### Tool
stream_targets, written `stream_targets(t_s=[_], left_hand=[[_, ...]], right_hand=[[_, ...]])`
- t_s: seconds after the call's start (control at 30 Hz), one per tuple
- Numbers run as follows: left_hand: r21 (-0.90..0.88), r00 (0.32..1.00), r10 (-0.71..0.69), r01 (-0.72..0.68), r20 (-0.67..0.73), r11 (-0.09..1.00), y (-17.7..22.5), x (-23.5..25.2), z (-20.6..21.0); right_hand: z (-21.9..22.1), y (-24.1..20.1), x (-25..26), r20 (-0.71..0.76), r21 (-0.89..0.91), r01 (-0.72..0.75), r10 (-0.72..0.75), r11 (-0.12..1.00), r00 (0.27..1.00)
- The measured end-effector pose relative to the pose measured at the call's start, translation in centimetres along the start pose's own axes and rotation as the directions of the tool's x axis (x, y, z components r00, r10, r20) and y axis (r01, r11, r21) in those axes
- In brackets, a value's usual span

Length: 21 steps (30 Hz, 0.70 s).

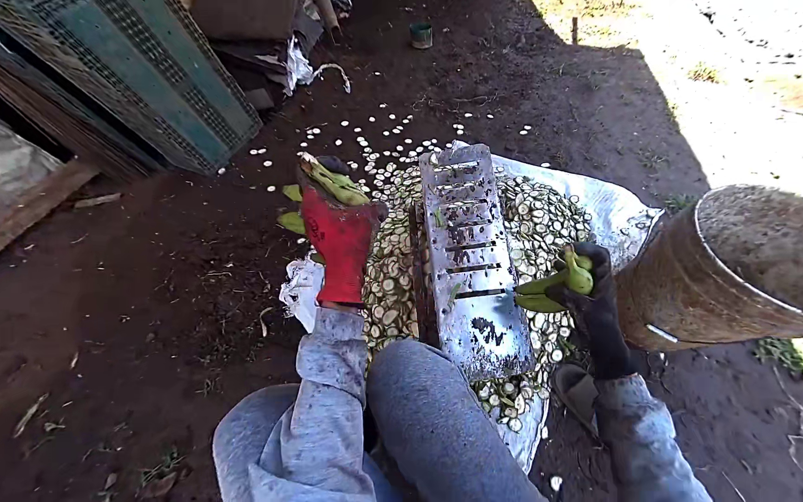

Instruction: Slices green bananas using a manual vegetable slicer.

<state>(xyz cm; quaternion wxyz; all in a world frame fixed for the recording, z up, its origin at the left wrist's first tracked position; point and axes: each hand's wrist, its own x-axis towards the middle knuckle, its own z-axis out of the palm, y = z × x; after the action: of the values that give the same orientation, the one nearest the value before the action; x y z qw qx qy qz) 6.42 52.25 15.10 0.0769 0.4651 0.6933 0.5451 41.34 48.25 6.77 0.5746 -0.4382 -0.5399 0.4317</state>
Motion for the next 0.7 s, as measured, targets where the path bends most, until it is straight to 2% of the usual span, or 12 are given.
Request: stream_targets(t_s=[0.07,0.1,0.2,0.27,0.33,0.4,0.47,0.57,0.63,0.7], left_hand=[[-0.436,0.998,0.064,-0.045,0.029,0.899,0.8,-1.5,2.0],[-0.569,0.995,0.063,-0.011,0.072,0.822,1.5,-2.8,2.4],[-0.746,0.978,-0.005,0.163,0.210,0.646,3.2,-7.0,2.2],[-0.817,0.976,-0.044,0.201,0.211,0.540,2.7,-7.8,3.1],[-0.854,0.972,-0.071,0.230,0.223,0.467,2.1,-7.7,4.0],[-0.866,0.965,-0.100,0.262,0.243,0.425,1.9,-7.6,4.0],[-0.875,0.969,-0.084,0.247,0.234,0.416,1.5,-7.3,3.6],[-0.865,0.980,-0.116,0.195,0.159,0.463,1.3,-6.8,3.1],[-0.840,0.981,-0.148,0.184,0.125,0.510,1.2,-6.7,2.4],[-0.834,0.978,-0.181,0.181,0.099,0.521,1.0,-6.8,1.6]], right_hand=[[3.2,2.8,1.0,0.049,0.034,0.000,-0.002,0.999,0.999],[4.1,4.2,1.1,0.075,-0.017,0.034,-0.033,0.999,0.997],[4.5,6.4,-1.9,0.142,-0.211,0.242,-0.215,0.947,0.966],[4.4,5.9,-4.6,0.124,-0.308,0.347,-0.324,0.886,0.938],[5.2,6.4,-4.1,0.075,-0.362,0.418,-0.421,0.833,0.904],[6.6,8.6,0.4,0.032,-0.381,0.469,-0.496,0.796,0.868],[8.7,10.0,7.3,0.059,-0.414,0.500,-0.526,0.761,0.849],[11.6,10.3,15.6,0.098,-0.493,0.508,-0.535,0.706,0.839],[11.4,10.0,14.9,0.095,-0.490,0.503,-0.529,0.712,0.843],[8.8,9.1,8.7,0.108,-0.473,0.479,-0.491,0.740,0.865]])
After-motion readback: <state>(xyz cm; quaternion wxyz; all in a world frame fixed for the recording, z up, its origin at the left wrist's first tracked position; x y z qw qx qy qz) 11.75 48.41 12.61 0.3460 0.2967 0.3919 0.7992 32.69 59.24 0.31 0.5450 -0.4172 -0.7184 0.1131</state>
